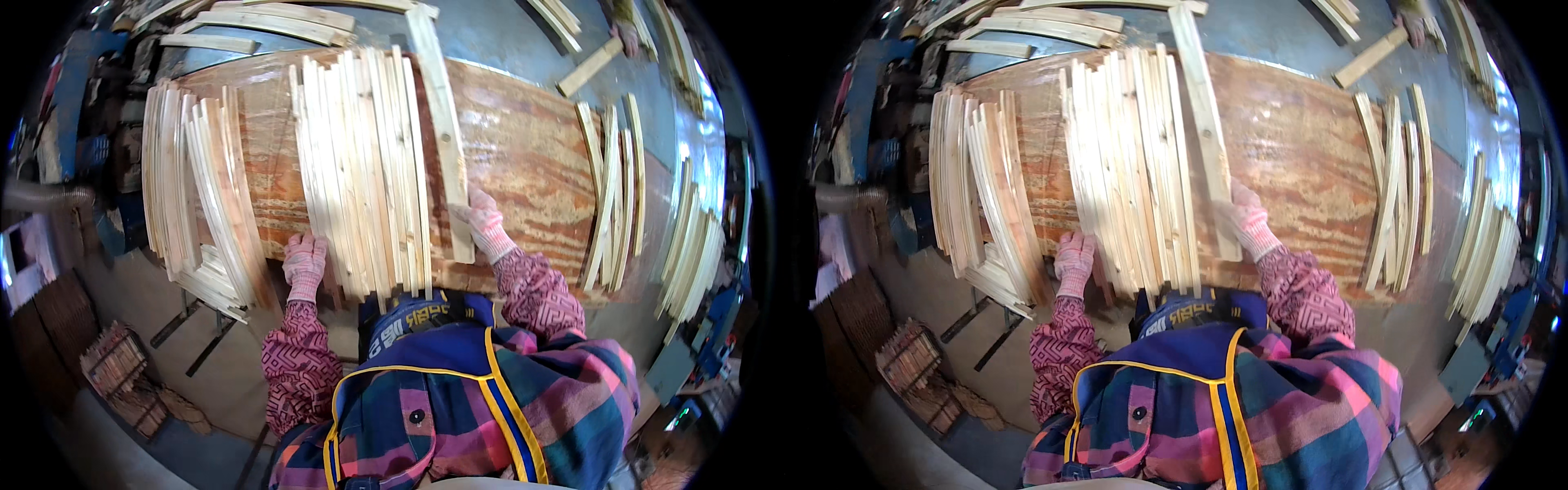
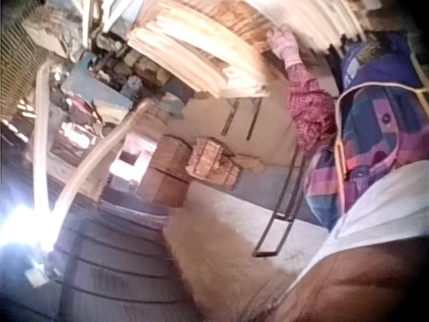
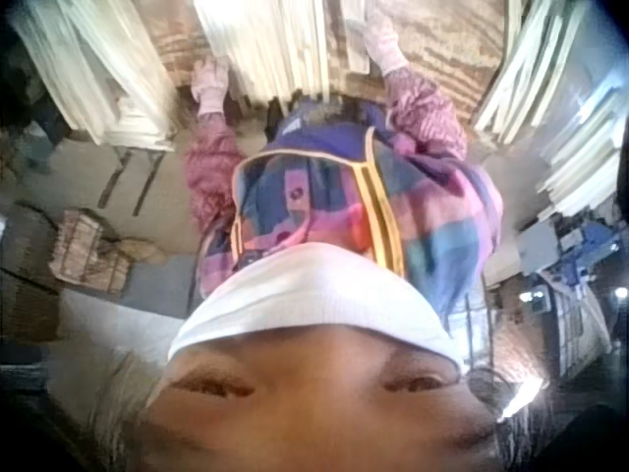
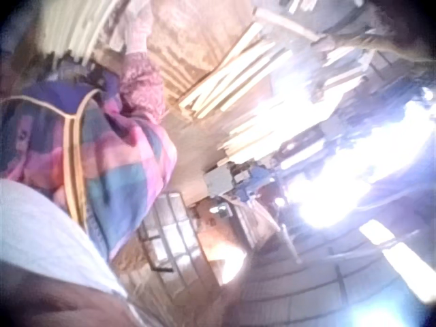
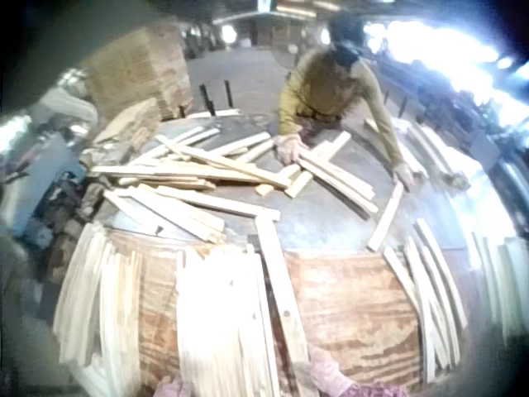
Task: The person gathers thin wooden strips from a pile on a workbench and arranges them into neat stacks. They repeatedly pick up individual pieces or small groups, align them, and place them onto a growing pile on the table.
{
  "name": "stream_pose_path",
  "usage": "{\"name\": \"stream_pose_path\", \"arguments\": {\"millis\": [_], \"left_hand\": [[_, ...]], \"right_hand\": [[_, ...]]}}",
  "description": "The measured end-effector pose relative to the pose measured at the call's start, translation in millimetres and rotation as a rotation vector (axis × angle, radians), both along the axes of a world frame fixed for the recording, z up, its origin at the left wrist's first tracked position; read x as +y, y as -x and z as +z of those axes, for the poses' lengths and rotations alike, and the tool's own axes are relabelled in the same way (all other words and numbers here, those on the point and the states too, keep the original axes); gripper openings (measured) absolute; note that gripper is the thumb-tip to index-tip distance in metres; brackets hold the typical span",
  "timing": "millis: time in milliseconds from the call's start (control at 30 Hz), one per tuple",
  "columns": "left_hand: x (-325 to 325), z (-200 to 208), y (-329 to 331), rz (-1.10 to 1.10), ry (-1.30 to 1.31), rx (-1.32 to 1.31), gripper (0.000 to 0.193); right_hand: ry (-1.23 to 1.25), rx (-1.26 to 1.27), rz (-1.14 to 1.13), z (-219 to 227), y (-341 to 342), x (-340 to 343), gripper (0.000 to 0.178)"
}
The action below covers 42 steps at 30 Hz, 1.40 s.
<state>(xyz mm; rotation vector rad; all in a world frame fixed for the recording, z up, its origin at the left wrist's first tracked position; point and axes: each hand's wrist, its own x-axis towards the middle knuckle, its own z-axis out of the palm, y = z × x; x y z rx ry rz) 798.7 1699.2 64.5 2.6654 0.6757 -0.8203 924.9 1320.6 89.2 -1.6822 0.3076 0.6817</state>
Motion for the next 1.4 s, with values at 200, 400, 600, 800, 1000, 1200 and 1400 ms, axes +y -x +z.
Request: {"name": "stream_pose_path", "arguments": {"millis": [200,400,600,800,1000,1200,1400], "left_hand": [[-21,128,-134,-0.389,-0.401,-0.872,0.035],[76,171,-180,-0.475,-0.368,-0.658,0.027],[235,103,-49,0.299,-0.643,-0.636,0.042],[250,99,-23,0.495,-0.737,-0.492,0.06],[260,100,-18,0.43,-0.951,-0.316,0.067],[212,139,-92,0.374,-0.591,-0.656,0.078],[84,140,-190,0.622,1.763,-1.244,0.057]], "right_hand": [[0.575,-0.804,0.645,42,-83,10,0.051],[0.412,-1.378,0.695,108,-187,125,0.061],[0.573,-1.246,0.44,62,-258,136,0.052],[0.636,-1.133,0.647,100,-289,246,0.044],[0.791,-1.225,0.779,97,-306,395,0.048],[0.836,-0.944,0.837,95,-329,401,0.037],[-0.538,-0.199,0.716,121,-281,314,0.036]]}}
